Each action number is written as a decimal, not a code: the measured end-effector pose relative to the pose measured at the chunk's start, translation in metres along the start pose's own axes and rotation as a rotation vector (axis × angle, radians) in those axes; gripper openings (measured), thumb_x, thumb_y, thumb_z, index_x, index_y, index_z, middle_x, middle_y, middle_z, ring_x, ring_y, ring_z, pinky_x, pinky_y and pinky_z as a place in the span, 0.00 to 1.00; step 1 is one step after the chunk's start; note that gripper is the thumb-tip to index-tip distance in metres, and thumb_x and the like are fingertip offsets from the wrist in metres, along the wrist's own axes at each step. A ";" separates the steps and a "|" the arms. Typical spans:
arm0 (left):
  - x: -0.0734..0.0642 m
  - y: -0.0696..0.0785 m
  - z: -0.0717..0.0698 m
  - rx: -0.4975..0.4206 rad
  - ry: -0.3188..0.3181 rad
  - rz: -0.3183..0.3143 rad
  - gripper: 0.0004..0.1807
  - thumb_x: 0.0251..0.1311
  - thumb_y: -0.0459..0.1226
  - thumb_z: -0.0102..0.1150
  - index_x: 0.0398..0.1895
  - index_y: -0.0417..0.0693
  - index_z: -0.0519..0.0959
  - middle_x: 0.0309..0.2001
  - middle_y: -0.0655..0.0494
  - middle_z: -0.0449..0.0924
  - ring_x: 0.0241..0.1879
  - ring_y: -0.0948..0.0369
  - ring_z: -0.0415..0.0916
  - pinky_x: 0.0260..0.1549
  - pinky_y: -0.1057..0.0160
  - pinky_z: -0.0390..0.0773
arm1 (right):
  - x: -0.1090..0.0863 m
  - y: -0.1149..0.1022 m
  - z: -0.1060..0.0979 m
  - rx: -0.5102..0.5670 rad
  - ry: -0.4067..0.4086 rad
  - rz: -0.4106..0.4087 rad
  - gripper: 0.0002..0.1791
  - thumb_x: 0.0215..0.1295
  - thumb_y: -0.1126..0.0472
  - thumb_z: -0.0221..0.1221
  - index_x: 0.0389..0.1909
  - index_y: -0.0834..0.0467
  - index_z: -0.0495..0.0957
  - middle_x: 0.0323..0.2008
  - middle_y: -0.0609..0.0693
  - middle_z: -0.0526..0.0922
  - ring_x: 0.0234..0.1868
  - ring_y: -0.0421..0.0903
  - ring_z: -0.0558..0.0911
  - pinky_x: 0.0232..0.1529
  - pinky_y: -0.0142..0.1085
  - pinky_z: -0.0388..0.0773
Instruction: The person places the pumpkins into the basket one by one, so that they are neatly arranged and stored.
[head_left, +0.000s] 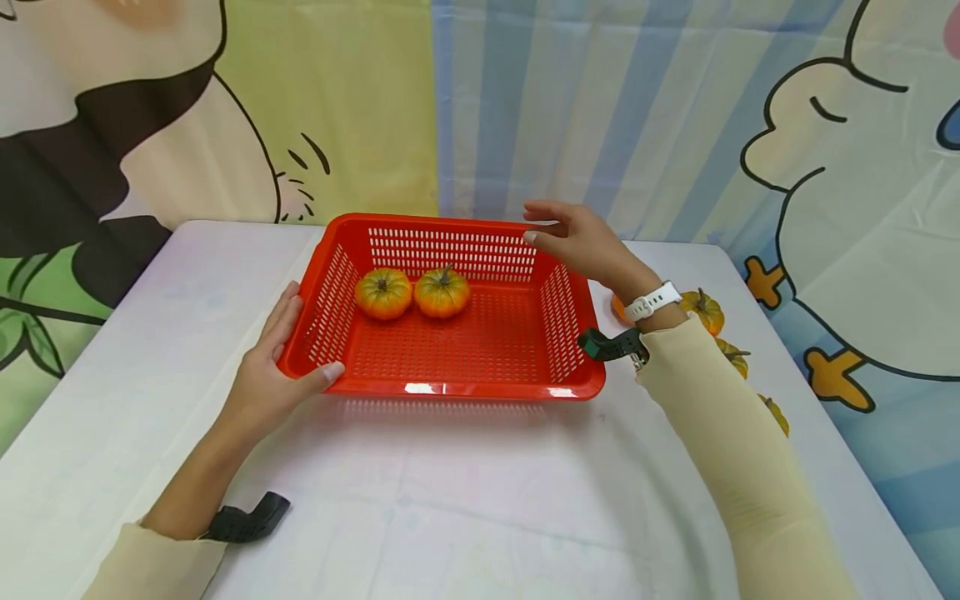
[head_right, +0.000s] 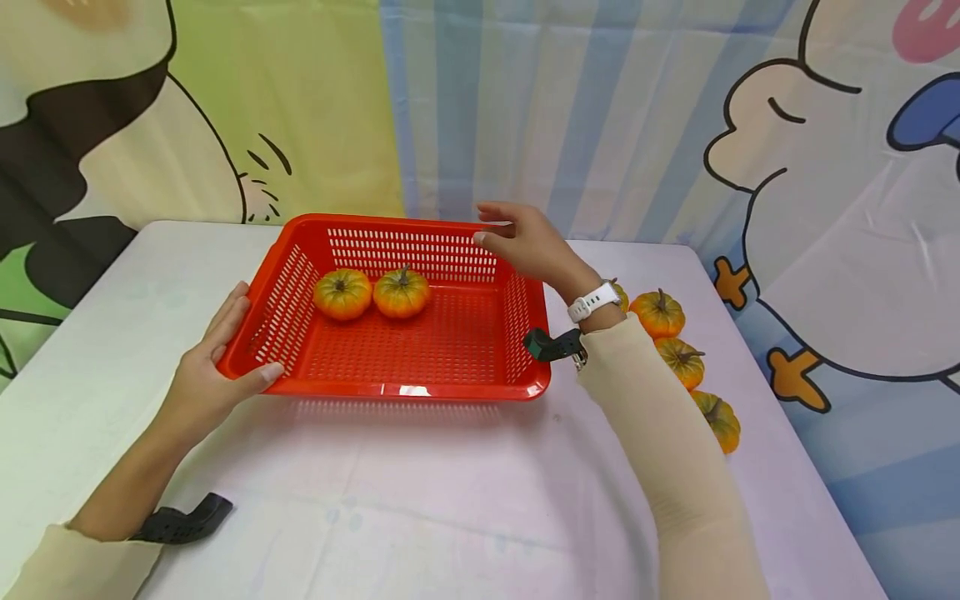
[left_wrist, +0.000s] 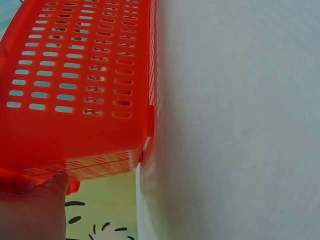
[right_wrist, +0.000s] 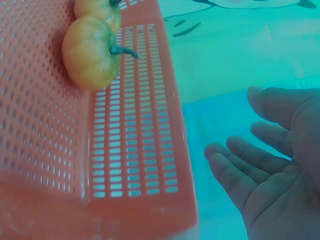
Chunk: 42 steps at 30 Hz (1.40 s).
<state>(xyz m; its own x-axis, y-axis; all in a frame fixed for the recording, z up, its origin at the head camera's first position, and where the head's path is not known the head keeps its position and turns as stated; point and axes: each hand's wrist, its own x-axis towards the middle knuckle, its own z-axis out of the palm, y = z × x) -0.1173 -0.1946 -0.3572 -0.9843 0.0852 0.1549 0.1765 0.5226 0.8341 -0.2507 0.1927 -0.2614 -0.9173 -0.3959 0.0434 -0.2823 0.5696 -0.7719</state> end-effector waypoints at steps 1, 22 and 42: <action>0.000 0.000 0.000 0.001 0.000 0.000 0.53 0.57 0.44 0.68 0.78 0.58 0.43 0.76 0.72 0.38 0.74 0.66 0.39 0.57 0.53 0.69 | -0.002 0.003 -0.002 -0.002 0.013 0.008 0.31 0.70 0.55 0.58 0.72 0.54 0.64 0.66 0.50 0.70 0.63 0.47 0.73 0.61 0.43 0.72; -0.001 0.000 0.002 0.004 0.002 -0.006 0.53 0.57 0.44 0.68 0.78 0.58 0.43 0.77 0.70 0.39 0.74 0.66 0.39 0.58 0.51 0.68 | -0.051 0.042 -0.025 0.026 0.374 0.107 0.30 0.67 0.44 0.58 0.68 0.50 0.69 0.64 0.47 0.73 0.65 0.46 0.71 0.61 0.43 0.72; -0.001 0.002 0.000 0.000 0.007 0.009 0.52 0.57 0.43 0.68 0.78 0.56 0.43 0.76 0.71 0.39 0.74 0.66 0.40 0.57 0.57 0.69 | -0.077 0.096 -0.017 0.197 0.769 0.128 0.29 0.68 0.53 0.60 0.69 0.55 0.68 0.67 0.48 0.69 0.69 0.41 0.64 0.66 0.31 0.61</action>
<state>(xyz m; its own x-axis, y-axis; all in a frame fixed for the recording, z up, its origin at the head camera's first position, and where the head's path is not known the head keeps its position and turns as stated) -0.1160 -0.1934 -0.3555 -0.9824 0.0839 0.1666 0.1858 0.5222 0.8324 -0.2121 0.2894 -0.3280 -0.8958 0.3122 0.3163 -0.1726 0.4113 -0.8950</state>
